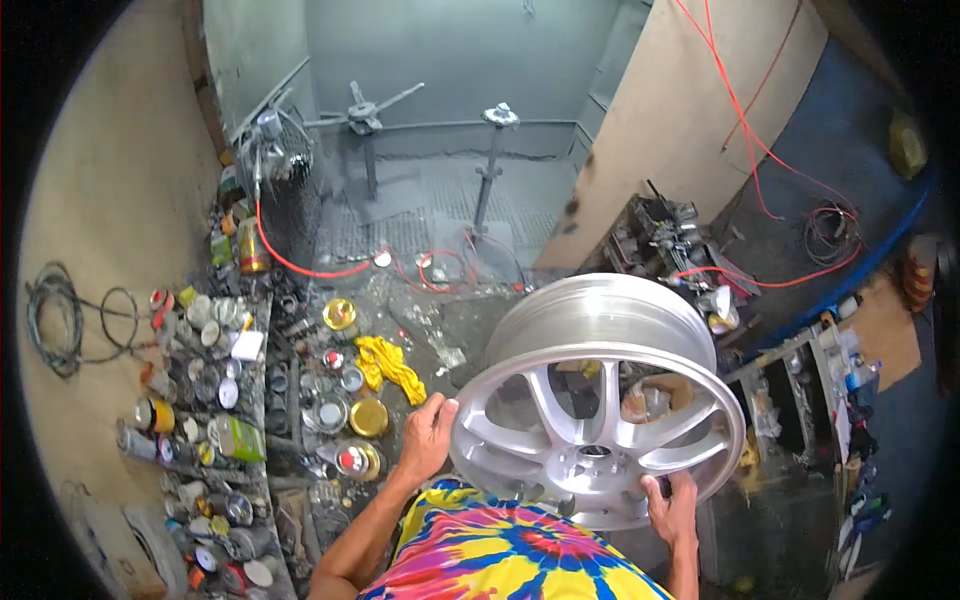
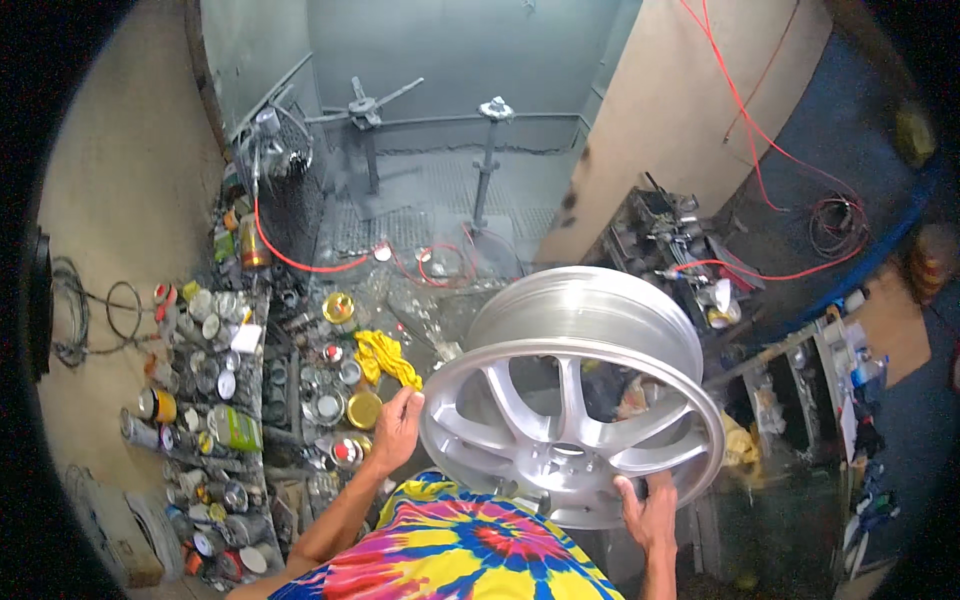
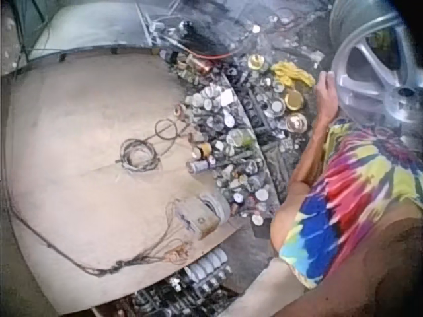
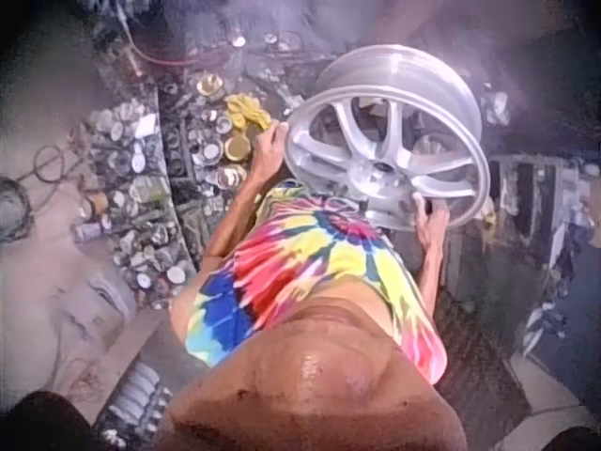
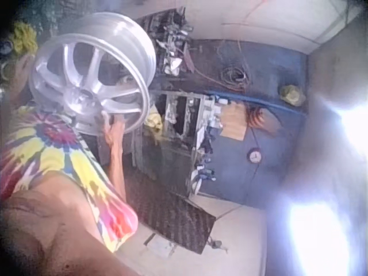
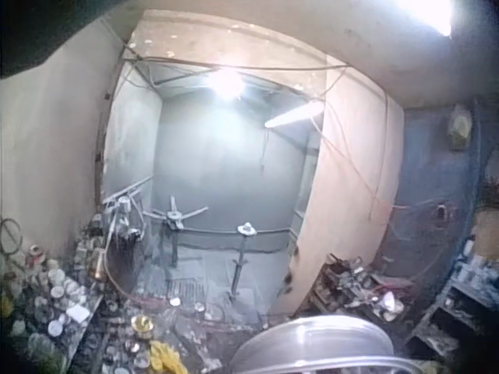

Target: The person picks up a car rim, carries it to a spray booth, and applies a coat of paint using a spray gun.

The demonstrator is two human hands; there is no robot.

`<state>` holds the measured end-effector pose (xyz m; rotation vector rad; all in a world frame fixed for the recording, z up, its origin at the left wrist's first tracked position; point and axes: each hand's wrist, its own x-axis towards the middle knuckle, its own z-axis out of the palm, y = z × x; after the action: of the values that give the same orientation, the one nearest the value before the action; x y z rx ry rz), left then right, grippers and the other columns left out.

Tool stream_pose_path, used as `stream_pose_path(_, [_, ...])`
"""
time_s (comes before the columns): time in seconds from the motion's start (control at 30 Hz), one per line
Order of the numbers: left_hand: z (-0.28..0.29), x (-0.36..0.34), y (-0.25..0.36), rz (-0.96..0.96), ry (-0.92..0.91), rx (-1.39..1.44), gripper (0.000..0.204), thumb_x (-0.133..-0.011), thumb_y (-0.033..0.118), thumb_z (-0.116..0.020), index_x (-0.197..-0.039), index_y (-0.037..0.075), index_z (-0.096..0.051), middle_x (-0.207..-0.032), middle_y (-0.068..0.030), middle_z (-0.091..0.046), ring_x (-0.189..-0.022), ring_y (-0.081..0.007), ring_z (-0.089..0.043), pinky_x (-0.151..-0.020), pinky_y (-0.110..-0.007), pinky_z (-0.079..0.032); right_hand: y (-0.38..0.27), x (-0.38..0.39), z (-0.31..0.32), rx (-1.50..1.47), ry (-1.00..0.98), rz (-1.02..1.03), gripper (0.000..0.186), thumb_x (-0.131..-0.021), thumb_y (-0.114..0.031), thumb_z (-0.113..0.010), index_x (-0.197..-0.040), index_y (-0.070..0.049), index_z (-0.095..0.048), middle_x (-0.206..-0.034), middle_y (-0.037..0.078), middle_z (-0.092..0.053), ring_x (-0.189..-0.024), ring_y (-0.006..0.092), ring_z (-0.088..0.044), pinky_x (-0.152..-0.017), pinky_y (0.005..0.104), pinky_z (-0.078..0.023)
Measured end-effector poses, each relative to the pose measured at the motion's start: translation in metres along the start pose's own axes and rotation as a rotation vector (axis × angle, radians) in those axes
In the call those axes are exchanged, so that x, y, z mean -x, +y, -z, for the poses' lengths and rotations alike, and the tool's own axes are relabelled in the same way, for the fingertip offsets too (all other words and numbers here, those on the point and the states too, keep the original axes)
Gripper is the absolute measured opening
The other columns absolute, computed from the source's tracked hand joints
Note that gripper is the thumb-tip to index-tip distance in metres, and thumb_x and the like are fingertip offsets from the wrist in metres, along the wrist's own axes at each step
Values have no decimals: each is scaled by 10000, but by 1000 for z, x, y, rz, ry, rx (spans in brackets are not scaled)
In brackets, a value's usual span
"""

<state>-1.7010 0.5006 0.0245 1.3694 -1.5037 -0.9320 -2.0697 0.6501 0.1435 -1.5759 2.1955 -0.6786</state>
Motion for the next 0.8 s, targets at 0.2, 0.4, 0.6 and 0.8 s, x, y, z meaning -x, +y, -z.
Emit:
stream_pose_path(0.2, [-20,-139,-26,-31,163,27,457,-1112,394,-521,-868,9,-489,-687,-164,-422,-622,-277,-410,-607,-435,-394,-12,-186,-30,47,-3,194,442,-900,-284,-788,-1219,13,-714,-1196,267,-711,-1131,472,-657,-992,505,-510])
stream_pose_path(0.4, [-45,-283,-29,74,327,-41,466,-1114,401,-526,-885,-2,-483,-703,-109,-349,-682,-165,-352,-609,-383,-365,-35,-396,-54,18,-11,399,430,-920,-320,-782,-1192,7,-722,-1168,270,-713,-1114,467,-660,-977,511,-514])
stream_pose_path(0.6, [-36,-383,-43,129,432,2,439,-1129,373,-506,-897,1,-484,-721,-60,-321,-711,-141,-334,-596,-367,-343,-99,-557,-75,-14,-190,472,451,-922,-343,-793,-1224,-18,-713,-1256,248,-697,-1208,462,-626,-1042,502,-494])
stream_pose_path(0.8, [-28,-513,-82,98,485,4,455,-1131,376,-503,-871,9,-437,-725,-59,-294,-725,-135,-326,-595,-372,-332,-152,-693,-116,28,-228,519,483,-924,-363,-785,-1253,-20,-707,-1263,256,-694,-1219,465,-622,-1055,501,-490])
